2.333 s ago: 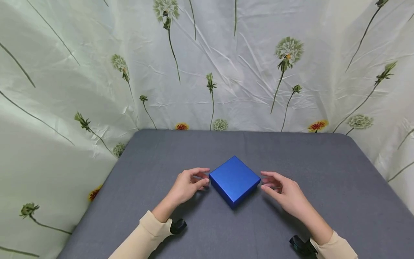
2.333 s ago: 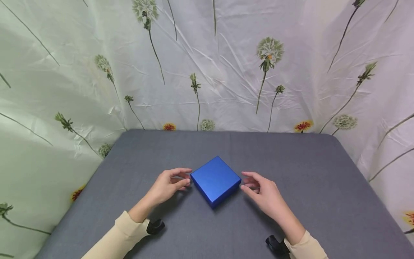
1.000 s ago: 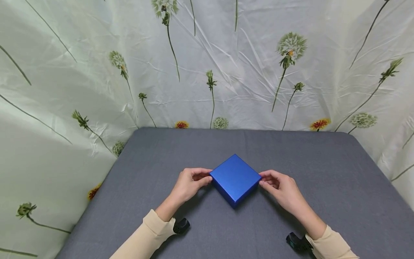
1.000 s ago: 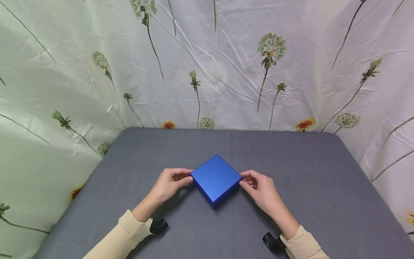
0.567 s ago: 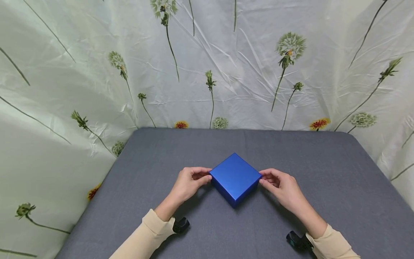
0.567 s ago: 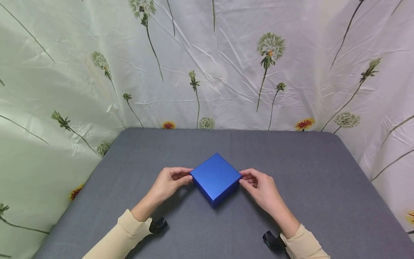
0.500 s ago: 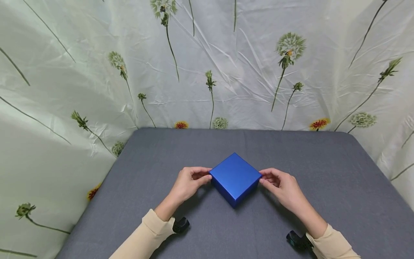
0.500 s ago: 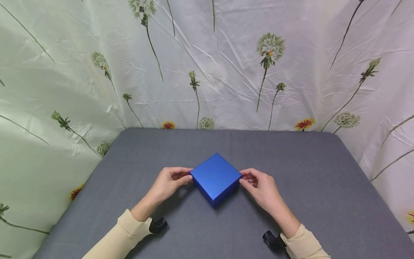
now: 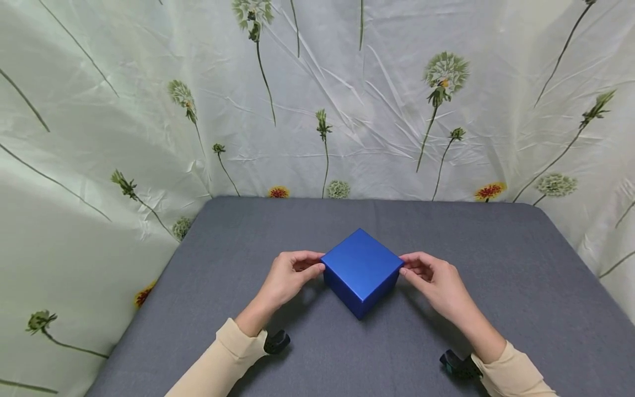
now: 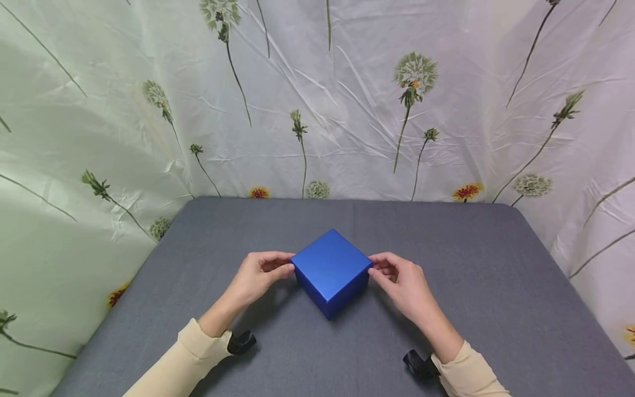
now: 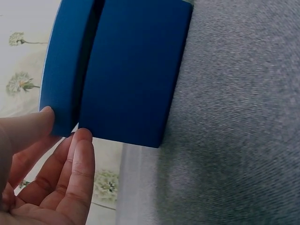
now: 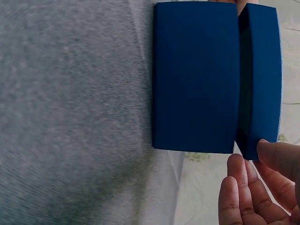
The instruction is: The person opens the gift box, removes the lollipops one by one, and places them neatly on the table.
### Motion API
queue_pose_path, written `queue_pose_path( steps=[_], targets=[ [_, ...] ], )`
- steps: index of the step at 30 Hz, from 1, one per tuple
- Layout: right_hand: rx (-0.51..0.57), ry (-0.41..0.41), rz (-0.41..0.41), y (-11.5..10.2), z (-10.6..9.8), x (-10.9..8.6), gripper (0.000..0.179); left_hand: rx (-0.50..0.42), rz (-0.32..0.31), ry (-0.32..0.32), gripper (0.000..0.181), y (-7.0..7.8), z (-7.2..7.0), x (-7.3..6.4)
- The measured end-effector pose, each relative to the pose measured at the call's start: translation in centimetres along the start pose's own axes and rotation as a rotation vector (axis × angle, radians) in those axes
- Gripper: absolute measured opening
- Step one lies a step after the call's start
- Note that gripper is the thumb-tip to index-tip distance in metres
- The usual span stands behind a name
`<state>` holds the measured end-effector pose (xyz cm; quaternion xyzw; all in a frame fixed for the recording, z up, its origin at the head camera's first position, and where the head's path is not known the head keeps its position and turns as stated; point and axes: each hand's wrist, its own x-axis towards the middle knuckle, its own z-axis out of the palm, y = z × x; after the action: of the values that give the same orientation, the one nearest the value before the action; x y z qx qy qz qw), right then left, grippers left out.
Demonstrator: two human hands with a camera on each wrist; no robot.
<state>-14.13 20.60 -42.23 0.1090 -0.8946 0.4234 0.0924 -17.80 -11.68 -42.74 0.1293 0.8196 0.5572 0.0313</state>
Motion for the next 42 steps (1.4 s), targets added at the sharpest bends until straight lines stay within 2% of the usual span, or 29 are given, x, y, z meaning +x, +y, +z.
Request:
queue_pose_path(
  steps=[11, 16, 23, 28, 37, 42],
  targets=[
    [-0.006, 0.02, -0.022, -1.1, -0.4, 0.5, 0.021, -0.058, 0.006, 0.035, 0.024, 1.5, -1.0, -0.3],
    [-0.001, 0.021, -0.021, -1.9, -0.4, 0.6, 0.022, -0.059, 0.018, 0.043, 0.023, 1.6, -1.7, -0.5],
    [0.058, 0.009, -0.007, -3.3, -0.1, 0.8, 0.023, -0.065, 0.057, 0.058, 0.023, 2.1, -2.9, -1.1],
    [0.125, -0.011, -0.009, -4.2, 0.1, 0.9, 0.024, -0.129, 0.083, 0.076, 0.025, 2.2, -3.7, -1.6],
    [0.257, -0.024, -0.039, -5.6, 1.4, 1.1, 0.022, -0.306, 0.145, 0.125, 0.026, 2.1, -5.0, -2.5],
    [0.268, -0.007, -0.05, -6.4, 2.1, 1.2, 0.02, -0.318, 0.148, 0.158, 0.028, 2.2, -5.7, -3.1]
  ],
)
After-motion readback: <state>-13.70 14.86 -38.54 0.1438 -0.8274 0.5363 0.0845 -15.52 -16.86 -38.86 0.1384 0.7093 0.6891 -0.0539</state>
